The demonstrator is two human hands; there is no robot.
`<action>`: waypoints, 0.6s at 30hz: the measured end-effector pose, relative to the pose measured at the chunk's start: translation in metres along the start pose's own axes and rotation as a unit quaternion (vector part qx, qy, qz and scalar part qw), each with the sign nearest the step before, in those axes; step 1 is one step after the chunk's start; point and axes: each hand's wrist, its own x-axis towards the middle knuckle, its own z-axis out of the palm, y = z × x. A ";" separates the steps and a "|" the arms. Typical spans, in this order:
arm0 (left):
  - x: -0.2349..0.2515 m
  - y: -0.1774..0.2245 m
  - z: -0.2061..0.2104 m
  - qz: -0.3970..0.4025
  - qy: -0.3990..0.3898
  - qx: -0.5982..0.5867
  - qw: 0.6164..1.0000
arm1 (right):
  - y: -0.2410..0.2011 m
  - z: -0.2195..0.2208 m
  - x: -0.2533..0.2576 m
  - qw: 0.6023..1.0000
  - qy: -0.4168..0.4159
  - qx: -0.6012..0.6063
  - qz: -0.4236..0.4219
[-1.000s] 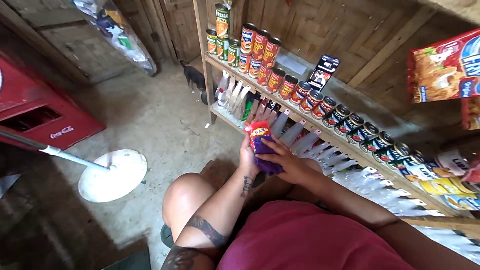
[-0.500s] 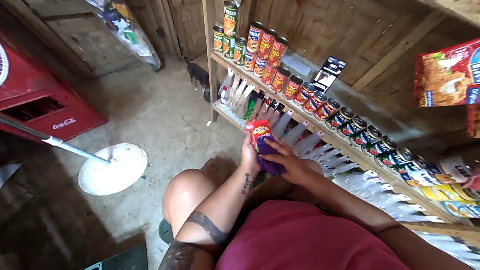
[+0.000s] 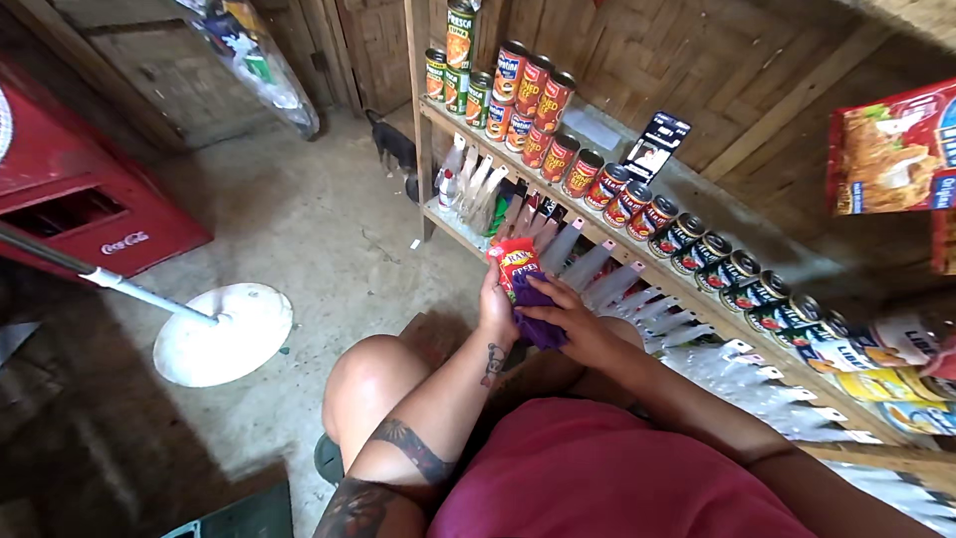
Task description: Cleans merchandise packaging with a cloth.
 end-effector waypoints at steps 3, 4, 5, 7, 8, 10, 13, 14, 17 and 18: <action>0.001 -0.001 0.000 0.001 -0.006 -0.009 1.000 | -0.001 -0.001 0.000 1.000 -0.004 -0.001 0.004; 0.001 -0.001 -0.001 0.002 -0.006 -0.010 1.000 | -0.001 -0.001 0.000 1.000 -0.004 -0.002 0.003; 0.001 -0.001 -0.001 0.003 -0.007 -0.011 1.000 | -0.001 -0.001 0.001 1.000 -0.003 -0.003 0.000; 0.000 0.000 0.000 0.003 -0.005 -0.001 1.000 | -0.001 -0.001 0.001 1.000 -0.002 -0.002 -0.002; -0.002 0.002 0.002 -0.002 0.003 0.015 1.000 | 0.000 -0.001 0.001 1.000 -0.002 -0.003 -0.002; -0.011 0.014 0.014 -0.028 0.048 0.070 0.996 | -0.001 -0.002 0.001 1.000 -0.004 -0.001 0.001; -0.004 0.007 0.009 -0.025 0.042 0.020 0.999 | -0.001 -0.002 0.001 1.000 -0.008 -0.002 0.004; 0.001 0.002 0.005 -0.018 0.030 -0.011 0.999 | -0.001 -0.003 0.001 1.000 -0.010 -0.002 0.004; 0.004 0.000 0.003 -0.011 0.015 -0.043 0.999 | 0.000 -0.003 0.001 1.000 -0.010 -0.004 -0.002; 0.004 0.000 0.003 -0.013 0.015 -0.046 0.999 | 0.001 -0.003 0.001 1.000 -0.009 -0.004 -0.004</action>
